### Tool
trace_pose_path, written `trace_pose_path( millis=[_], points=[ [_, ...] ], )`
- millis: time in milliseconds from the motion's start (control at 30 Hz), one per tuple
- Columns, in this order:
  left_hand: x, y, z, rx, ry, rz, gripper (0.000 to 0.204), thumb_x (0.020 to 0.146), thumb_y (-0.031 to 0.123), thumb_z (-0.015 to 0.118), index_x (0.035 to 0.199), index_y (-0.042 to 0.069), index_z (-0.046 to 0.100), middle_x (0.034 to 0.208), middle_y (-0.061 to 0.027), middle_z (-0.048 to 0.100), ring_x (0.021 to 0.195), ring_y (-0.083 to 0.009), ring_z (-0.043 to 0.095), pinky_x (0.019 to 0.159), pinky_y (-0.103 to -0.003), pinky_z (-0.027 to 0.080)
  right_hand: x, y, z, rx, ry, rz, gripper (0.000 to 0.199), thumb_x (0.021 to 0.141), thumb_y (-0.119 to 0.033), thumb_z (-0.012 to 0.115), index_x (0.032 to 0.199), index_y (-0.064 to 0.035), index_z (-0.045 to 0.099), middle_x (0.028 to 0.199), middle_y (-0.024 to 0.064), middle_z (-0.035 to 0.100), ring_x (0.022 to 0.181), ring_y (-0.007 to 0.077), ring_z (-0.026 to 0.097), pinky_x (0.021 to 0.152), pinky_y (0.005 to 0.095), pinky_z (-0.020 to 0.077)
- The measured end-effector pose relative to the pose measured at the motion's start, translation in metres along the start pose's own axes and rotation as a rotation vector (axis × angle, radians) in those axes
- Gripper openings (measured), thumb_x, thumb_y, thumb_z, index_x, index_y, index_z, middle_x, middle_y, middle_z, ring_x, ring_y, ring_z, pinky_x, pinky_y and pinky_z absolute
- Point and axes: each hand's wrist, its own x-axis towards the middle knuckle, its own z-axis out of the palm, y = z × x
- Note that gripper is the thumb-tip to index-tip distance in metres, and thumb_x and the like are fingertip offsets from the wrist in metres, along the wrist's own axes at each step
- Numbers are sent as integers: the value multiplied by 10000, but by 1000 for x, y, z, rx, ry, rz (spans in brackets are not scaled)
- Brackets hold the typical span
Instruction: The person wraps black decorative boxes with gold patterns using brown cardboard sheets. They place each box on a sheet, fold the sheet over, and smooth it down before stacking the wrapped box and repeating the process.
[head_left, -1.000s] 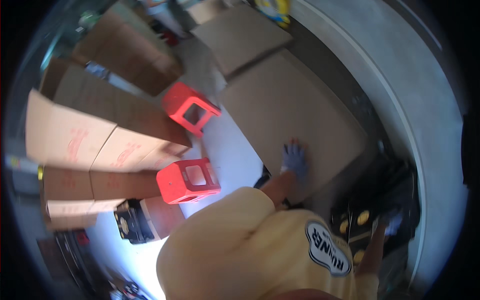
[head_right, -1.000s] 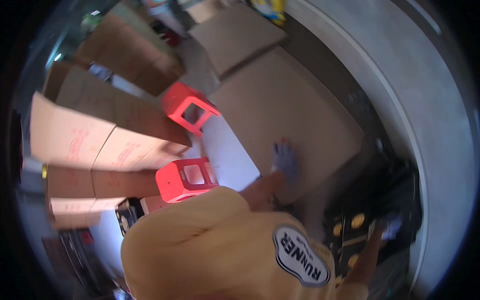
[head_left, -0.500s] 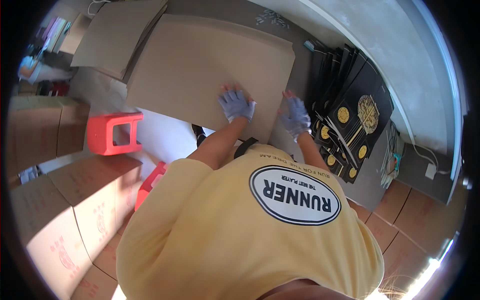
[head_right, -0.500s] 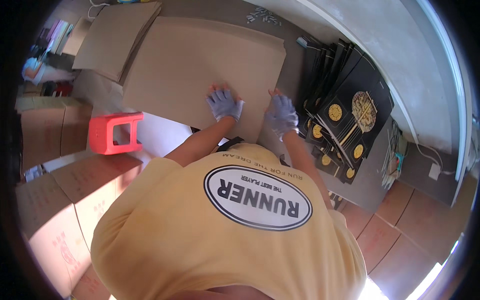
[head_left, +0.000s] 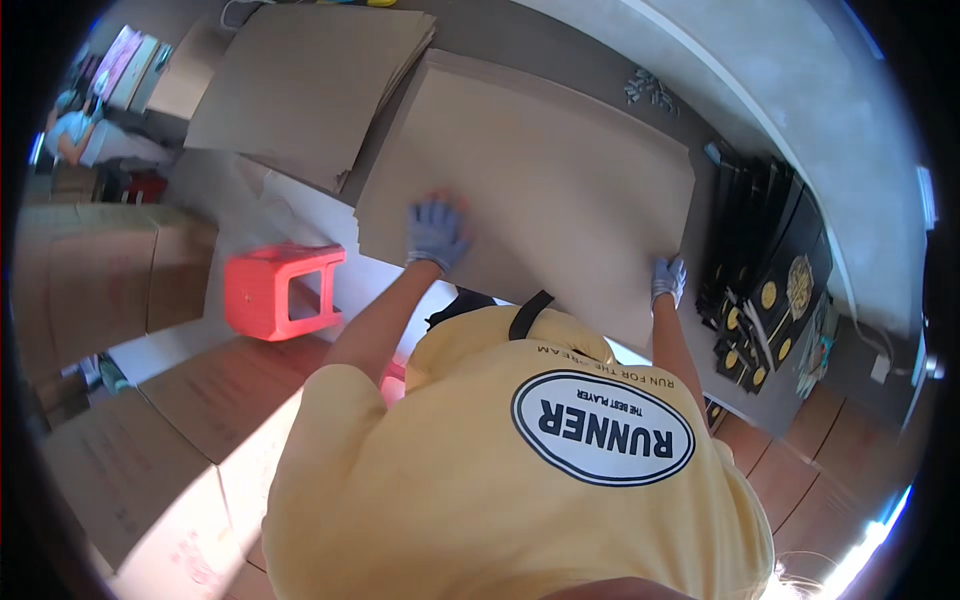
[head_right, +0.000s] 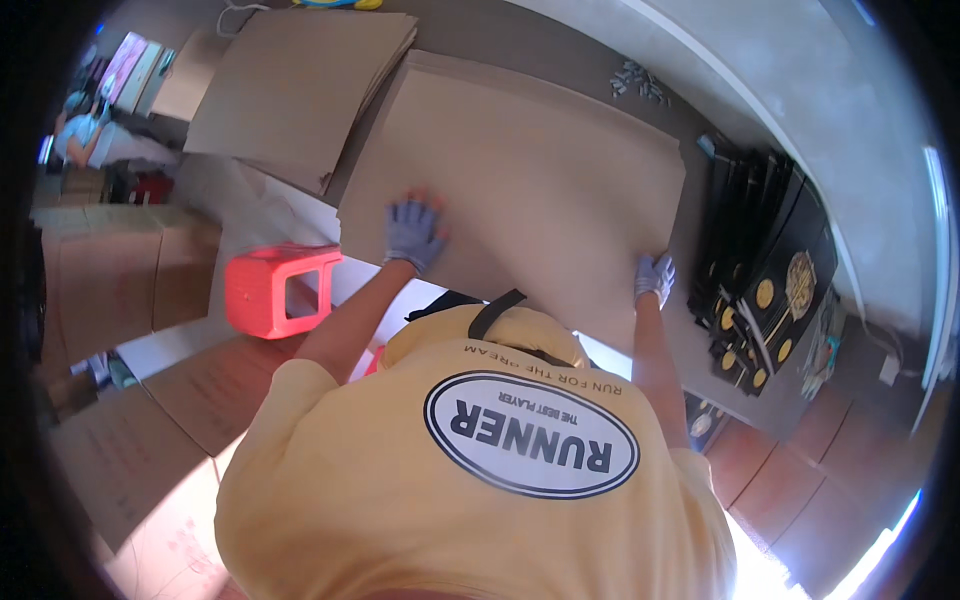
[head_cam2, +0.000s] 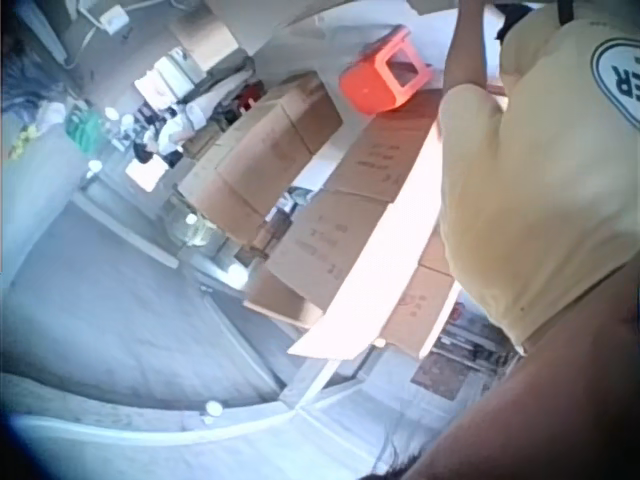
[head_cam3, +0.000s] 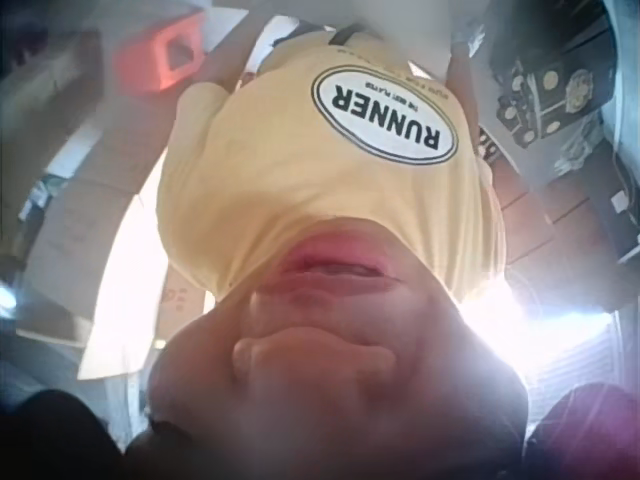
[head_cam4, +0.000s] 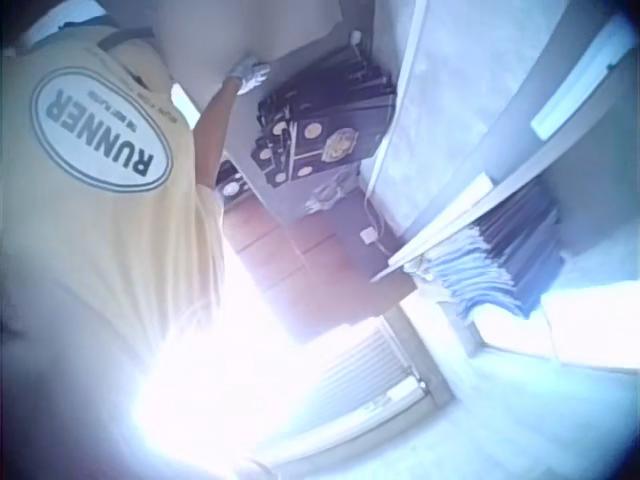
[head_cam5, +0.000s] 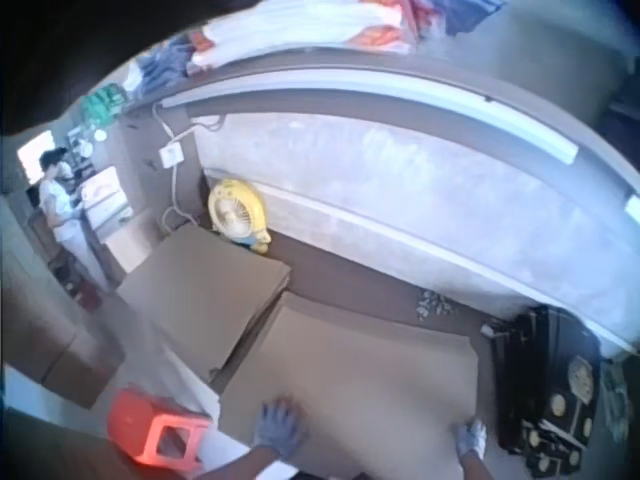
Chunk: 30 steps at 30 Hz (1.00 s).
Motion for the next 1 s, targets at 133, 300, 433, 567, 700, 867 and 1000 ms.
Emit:
trace_pose_path(
  millis=[133, 300, 433, 567, 700, 867, 1000],
  points=[
    [34, -44, 4, -1, 86, 82, 618, 889, 463, 506, 1452, 237, 391, 1538, -123, 293, 1403, -367, 268, 1086, -626, 210, -14, -21, -3, 23, 72, 102, 613, 849, -458, 554, 1357, -123, 479, 1421, 199, 427, 1312, 370, 392, 1060, 433, 359],
    [50, -51, 8, 0, 119, 84, 613, 874, 443, 539, 1436, 231, 417, 1522, -131, 328, 1411, -376, 263, 1106, -603, 215, -26, -53, -35, 237, 271, 166, 391, 808, -433, 643, 1053, -131, 679, 1083, 127, 675, 1023, 315, 627, 860, 402, 486],
    [52, -60, 18, -170, 263, 89, 535, 853, 363, 592, 1352, 188, 511, 1457, -157, 402, 1357, -375, 346, 1090, -536, 291, 17, -25, -42, 146, 340, 101, 243, 796, -366, 689, 942, -173, 713, 905, 106, 704, 840, 309, 667, 747, 398, 513],
    [40, -58, -4, -244, 185, -226, 536, 849, 358, 605, 1310, 92, 536, 1408, -196, 434, 1317, -377, 382, 1078, -461, 338, 53, -6, -30, 169, 366, 147, 211, 823, -335, 685, 942, -163, 709, 895, 108, 708, 813, 292, 666, 749, 396, 513],
    [45, -42, -23, -233, 5, -482, 538, 835, 352, 626, 1283, 67, 541, 1410, -175, 431, 1279, -366, 420, 1050, -429, 382, 77, 22, -14, 446, 239, 125, 273, 830, -294, 684, 1038, -119, 709, 929, 80, 716, 827, 237, 661, 795, 342, 502],
    [46, -61, 12, -585, 108, -679, 556, 888, 355, 591, 1316, 7, 518, 1314, -201, 548, 1217, -330, 522, 1036, -394, 402, 91, 33, -15, 506, 180, 88, 328, 849, -284, 633, 1136, -132, 685, 1025, 95, 715, 933, 246, 677, 843, 324, 495],
    [29, -121, 42, -807, 236, -644, 369, 947, 291, 576, 1144, -12, 649, 1057, -129, 692, 972, -217, 633, 889, -322, 468, 66, 5, -38, 414, 103, -132, 308, 861, -294, 609, 1130, -160, 679, 1029, 141, 691, 940, 297, 671, 833, 335, 500]
  ],
)
